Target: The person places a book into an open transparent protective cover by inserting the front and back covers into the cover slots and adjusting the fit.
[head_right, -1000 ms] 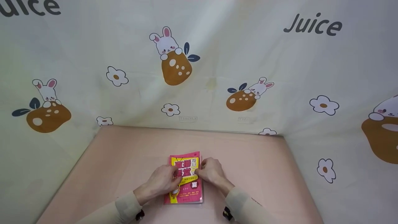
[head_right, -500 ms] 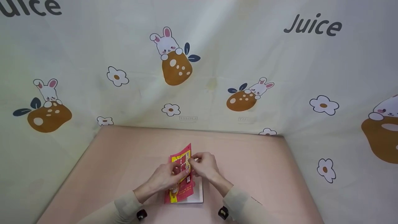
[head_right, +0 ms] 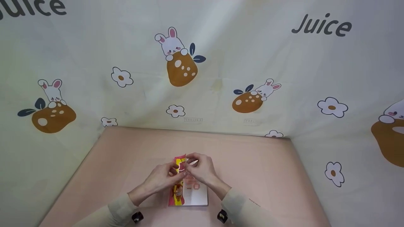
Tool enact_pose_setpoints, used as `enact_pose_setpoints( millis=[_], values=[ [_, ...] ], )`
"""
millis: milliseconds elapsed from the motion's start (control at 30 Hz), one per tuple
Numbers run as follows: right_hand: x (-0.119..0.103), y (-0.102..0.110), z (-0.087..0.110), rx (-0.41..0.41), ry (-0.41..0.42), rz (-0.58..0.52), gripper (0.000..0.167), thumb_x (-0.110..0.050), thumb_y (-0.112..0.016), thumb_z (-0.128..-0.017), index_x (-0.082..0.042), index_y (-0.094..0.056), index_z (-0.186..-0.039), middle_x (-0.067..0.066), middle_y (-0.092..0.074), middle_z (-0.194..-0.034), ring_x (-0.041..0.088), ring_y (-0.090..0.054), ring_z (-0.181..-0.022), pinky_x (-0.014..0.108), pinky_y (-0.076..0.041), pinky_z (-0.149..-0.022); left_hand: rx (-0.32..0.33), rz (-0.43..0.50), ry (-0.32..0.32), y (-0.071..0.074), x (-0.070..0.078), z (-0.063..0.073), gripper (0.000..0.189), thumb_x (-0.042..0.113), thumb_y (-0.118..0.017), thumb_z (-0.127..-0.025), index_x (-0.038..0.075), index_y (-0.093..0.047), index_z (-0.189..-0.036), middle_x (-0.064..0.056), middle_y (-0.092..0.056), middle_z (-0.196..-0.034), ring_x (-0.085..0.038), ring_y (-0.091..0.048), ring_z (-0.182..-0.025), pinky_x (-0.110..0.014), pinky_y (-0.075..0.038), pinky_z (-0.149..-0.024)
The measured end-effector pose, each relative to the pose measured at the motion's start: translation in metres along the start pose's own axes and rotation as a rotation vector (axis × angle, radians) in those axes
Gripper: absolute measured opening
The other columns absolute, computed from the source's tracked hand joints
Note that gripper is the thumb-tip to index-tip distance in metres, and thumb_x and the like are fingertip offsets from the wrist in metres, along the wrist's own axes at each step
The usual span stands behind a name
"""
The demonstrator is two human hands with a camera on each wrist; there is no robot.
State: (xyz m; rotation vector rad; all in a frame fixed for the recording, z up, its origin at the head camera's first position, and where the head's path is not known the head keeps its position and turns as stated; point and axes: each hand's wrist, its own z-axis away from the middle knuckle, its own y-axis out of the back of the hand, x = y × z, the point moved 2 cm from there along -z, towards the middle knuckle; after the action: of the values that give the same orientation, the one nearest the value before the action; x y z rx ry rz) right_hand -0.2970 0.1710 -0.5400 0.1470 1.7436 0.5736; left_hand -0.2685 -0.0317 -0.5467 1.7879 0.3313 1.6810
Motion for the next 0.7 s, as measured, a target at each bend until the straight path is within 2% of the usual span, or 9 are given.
enact_pose_setpoints(
  millis=[67,133,233,367,467,600,700],
  values=[
    [-0.001,-0.003,-0.001,0.028,0.027,0.065,0.036,-0.015,-0.084,-0.100,0.001,-0.076,-0.131,0.021,-0.081,-0.121,0.025,-0.082,-0.095,0.026,-0.067,-0.077,0.003,-0.016,-0.013,0.003,-0.003,0.002,0.058,0.055,-0.078,-0.100,0.002,-0.074,-0.123,-0.002,-0.074,-0.089,-0.012,-0.065,-0.072,-0.025,-0.052,-0.059],
    [-0.002,-0.007,-0.002,0.058,0.052,0.128,0.039,-0.016,-0.086,-0.098,-0.002,-0.076,-0.133,0.019,-0.080,-0.128,0.029,-0.081,-0.104,0.026,-0.067,-0.080,-0.004,-0.020,-0.017,0.005,-0.007,0.004,0.054,0.054,-0.077,-0.101,0.003,-0.075,-0.118,0.000,-0.071,-0.086,-0.011,-0.061,-0.071,-0.023,-0.048,-0.058],
    [-0.005,-0.014,-0.002,0.075,0.084,0.188,0.045,-0.017,-0.085,-0.097,-0.006,-0.073,-0.139,0.017,-0.075,-0.140,0.034,-0.076,-0.119,0.034,-0.070,-0.085,-0.015,-0.018,-0.022,0.008,-0.010,0.007,0.048,0.052,-0.077,-0.102,0.006,-0.076,-0.115,0.001,-0.072,-0.085,-0.010,-0.060,-0.071,-0.022,-0.047,-0.060],
    [-0.008,-0.024,-0.005,0.060,0.160,0.266,0.046,-0.018,-0.080,-0.101,-0.005,-0.070,-0.144,0.019,-0.067,-0.153,0.041,-0.070,-0.135,0.047,-0.070,-0.092,-0.003,-0.015,-0.059,0.011,-0.012,0.008,0.037,0.045,-0.075,-0.104,0.009,-0.079,-0.110,-0.001,-0.079,-0.091,-0.010,-0.065,-0.075,-0.022,-0.052,-0.064],
    [-0.009,-0.030,-0.007,0.058,0.226,0.342,0.045,-0.018,-0.077,-0.103,-0.003,-0.070,-0.145,0.020,-0.065,-0.157,0.044,-0.068,-0.142,0.054,-0.068,-0.098,-0.038,0.087,-0.069,0.013,-0.014,0.010,0.032,0.036,-0.073,-0.106,0.006,-0.079,-0.115,-0.005,-0.081,-0.095,-0.015,-0.071,-0.076,-0.023,-0.056,-0.064],
    [-0.010,-0.036,-0.008,0.064,0.259,0.395,0.047,-0.018,-0.075,-0.103,-0.003,-0.069,-0.147,0.019,-0.065,-0.160,0.043,-0.065,-0.147,0.062,-0.060,-0.113,-0.118,0.262,-0.056,0.014,-0.019,0.012,0.028,0.026,-0.071,-0.108,0.002,-0.077,-0.122,-0.008,-0.082,-0.095,-0.021,-0.074,-0.072,-0.027,-0.061,-0.062],
    [-0.010,-0.039,-0.007,0.048,0.273,0.413,0.051,-0.020,-0.073,-0.103,-0.003,-0.068,-0.151,0.018,-0.064,-0.162,0.043,-0.062,-0.150,0.064,-0.054,-0.121,-0.126,0.292,-0.075,0.017,-0.021,0.013,0.026,0.022,-0.069,-0.108,0.003,-0.078,-0.124,-0.009,-0.084,-0.096,-0.019,-0.075,-0.074,-0.027,-0.062,-0.062]
  ],
)
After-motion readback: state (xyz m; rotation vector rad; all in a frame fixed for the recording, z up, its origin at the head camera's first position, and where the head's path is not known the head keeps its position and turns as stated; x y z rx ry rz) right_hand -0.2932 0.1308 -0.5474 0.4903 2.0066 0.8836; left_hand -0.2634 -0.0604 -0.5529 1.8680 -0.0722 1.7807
